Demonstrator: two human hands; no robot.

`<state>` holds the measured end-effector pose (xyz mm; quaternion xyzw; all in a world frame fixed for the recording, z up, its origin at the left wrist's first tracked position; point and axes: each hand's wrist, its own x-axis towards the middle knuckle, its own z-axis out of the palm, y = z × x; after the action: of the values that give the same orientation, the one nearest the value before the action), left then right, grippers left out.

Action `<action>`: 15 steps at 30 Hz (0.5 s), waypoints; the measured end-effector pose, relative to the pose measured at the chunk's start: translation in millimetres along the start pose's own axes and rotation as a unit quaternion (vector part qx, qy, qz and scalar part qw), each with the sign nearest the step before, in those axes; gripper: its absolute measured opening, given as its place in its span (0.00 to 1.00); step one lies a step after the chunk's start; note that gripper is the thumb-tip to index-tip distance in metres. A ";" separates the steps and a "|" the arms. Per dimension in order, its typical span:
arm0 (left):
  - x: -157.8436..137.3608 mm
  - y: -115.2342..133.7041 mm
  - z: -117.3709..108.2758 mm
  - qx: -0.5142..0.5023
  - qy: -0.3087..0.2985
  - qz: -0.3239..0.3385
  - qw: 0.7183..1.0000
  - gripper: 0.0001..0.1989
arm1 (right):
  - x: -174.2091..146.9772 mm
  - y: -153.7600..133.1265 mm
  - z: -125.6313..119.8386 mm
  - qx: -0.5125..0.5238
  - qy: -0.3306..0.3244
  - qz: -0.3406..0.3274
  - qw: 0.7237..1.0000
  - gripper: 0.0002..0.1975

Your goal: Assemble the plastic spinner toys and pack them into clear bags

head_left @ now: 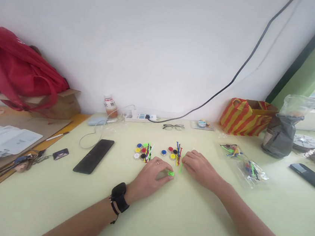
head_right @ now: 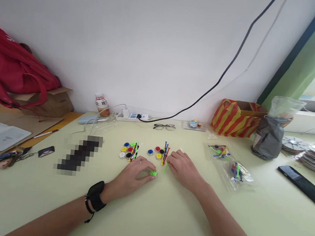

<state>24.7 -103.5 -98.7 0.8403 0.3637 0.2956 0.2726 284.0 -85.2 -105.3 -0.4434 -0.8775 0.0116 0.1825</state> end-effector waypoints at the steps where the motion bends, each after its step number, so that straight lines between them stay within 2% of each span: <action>1: 0.2 -0.3 0.1 -0.014 0.005 -0.009 1.000 0.07 | 0.0 0.7 0.6 0.004 0.002 -0.002 1.000 0.10; 6: 3.6 -6.9 2.2 -0.115 0.040 -0.042 0.992 0.09 | -0.6 0.4 -2.7 0.035 -0.011 -0.014 0.999 0.11; 9: 5.8 -10.1 3.5 -0.185 0.053 -0.066 0.979 0.11 | -1.8 -4.2 -11.4 0.106 -0.004 -0.011 0.994 0.09; 12: 7.2 -9.2 3.2 -0.246 0.052 -0.096 0.963 0.12 | -2.1 -12.6 -20.5 0.212 0.015 0.044 0.976 0.07; 15: 7.8 -7.1 2.2 -0.277 0.051 -0.113 0.953 0.14 | -1.0 -23.5 -25.5 0.313 0.038 0.103 0.943 0.09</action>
<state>27.4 -93.8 -102.6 0.6691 0.3735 0.3942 0.5073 274.8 -103.8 -77.5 -0.4518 -0.7716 0.2877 0.3433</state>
